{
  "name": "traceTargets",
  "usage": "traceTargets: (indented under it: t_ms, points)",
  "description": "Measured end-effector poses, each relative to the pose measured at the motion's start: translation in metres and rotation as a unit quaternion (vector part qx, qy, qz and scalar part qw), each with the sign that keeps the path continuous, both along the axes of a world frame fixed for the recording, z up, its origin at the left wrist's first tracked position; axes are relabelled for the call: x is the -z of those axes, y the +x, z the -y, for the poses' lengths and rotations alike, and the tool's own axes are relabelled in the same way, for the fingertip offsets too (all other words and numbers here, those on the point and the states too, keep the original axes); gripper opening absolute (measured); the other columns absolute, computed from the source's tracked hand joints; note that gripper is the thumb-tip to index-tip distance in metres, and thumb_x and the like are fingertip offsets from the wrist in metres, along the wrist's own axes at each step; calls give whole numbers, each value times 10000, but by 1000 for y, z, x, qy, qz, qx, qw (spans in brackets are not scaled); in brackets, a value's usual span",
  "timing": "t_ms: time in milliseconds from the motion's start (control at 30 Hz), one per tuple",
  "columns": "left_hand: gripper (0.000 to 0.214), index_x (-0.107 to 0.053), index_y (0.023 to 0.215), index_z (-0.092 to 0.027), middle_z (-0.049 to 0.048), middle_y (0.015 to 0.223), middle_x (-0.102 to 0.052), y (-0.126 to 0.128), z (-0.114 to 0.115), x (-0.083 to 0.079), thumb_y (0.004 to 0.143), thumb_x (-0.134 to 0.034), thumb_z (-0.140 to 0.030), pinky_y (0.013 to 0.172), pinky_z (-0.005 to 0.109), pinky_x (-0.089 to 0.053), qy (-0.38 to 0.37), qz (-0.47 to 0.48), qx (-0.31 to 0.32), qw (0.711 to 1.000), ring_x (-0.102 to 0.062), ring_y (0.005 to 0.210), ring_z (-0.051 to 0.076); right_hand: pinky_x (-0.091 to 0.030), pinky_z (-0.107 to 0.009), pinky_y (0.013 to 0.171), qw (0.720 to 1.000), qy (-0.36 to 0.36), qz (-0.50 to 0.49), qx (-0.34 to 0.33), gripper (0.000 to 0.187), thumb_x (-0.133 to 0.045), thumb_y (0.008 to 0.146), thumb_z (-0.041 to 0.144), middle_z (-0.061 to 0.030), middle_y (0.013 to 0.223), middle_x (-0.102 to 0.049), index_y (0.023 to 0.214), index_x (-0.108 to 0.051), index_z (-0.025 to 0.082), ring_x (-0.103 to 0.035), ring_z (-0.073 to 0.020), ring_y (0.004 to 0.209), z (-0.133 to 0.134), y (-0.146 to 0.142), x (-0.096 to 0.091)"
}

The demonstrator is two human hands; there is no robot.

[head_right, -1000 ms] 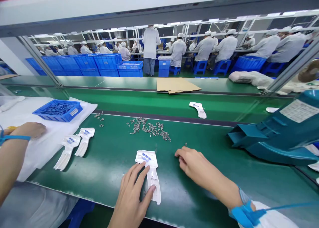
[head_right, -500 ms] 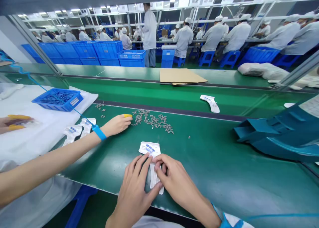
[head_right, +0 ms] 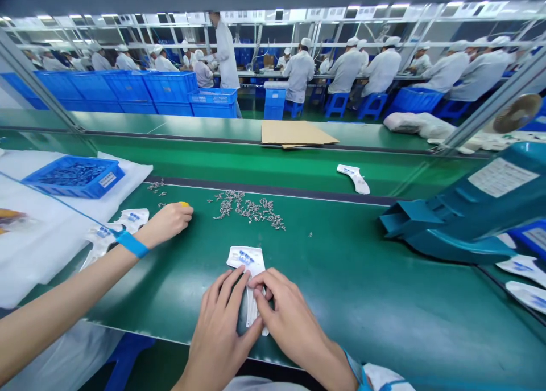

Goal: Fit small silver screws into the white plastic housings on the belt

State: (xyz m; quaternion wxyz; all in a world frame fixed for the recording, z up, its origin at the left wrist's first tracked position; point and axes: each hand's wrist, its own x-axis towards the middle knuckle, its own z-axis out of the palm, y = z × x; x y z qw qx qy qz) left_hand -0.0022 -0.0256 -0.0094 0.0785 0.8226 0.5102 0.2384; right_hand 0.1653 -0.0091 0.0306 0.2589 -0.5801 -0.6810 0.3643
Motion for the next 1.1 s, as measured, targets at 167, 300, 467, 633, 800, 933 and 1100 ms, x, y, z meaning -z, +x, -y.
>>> traceTargets:
  t_ms: [167,300,467,633,800,933,1100]
  points:
    - [521,-461,1405,-189,114,1437,-531,3,1,-6,929,-592,-356,1025,457,-450,-8,6,-8,1000,-486,1292,306,-455,-267,626,1000,-2,5,-3,196,-463,969,303,-20,895,-646,991,-654,263,-592,-176,743,1,2,5]
    - [541,-452,1415,-198,105,1450,-518,4,2,-8,924,-602,-371,1028,456,-446,-21,6,-10,1000,-475,1302,307,-444,-263,633,1000,-5,6,-9,191,-460,977,295,-19,906,-632,1012,-644,257,-582,-169,741,1,4,6]
    - [541,-449,1415,-191,104,1443,-525,4,1,-8,923,-601,-355,1033,461,-440,-26,7,-8,1000,-470,1304,307,-441,-268,658,1000,-11,15,-18,176,-457,975,264,-18,939,-624,1024,-626,257,-578,-168,753,0,3,6]
    - [549,-455,1413,-193,101,1441,-528,4,0,-7,913,-615,-353,1027,458,-441,-21,2,-6,1000,-477,1295,307,-458,-266,679,999,-13,21,-21,156,-460,972,241,-15,973,-629,1030,-604,254,-591,-160,765,-1,1,4]
    - [554,-462,1413,-208,92,1450,-525,0,0,-3,917,-601,-412,1011,452,-451,1,-11,-8,1000,-486,1290,312,-503,-306,769,996,58,69,13,240,-408,1003,318,-45,1004,-651,1055,-632,248,-630,-195,871,-23,40,0]
    - [562,-439,1429,-209,85,1468,-509,-1,0,-1,932,-575,-435,1011,456,-447,6,-18,-12,1000,-483,1293,315,-479,-427,912,950,164,252,83,303,-405,972,310,-128,1170,-621,1149,-623,194,-603,-300,1072,-53,97,9]
    - [568,-450,1422,-209,86,1448,-530,1,0,0,920,-596,-433,1006,446,-455,12,-15,-13,1000,-495,1282,312,-518,-388,765,931,125,342,30,324,-350,979,277,-126,1035,-662,1035,-654,180,-663,-280,907,-71,125,24]
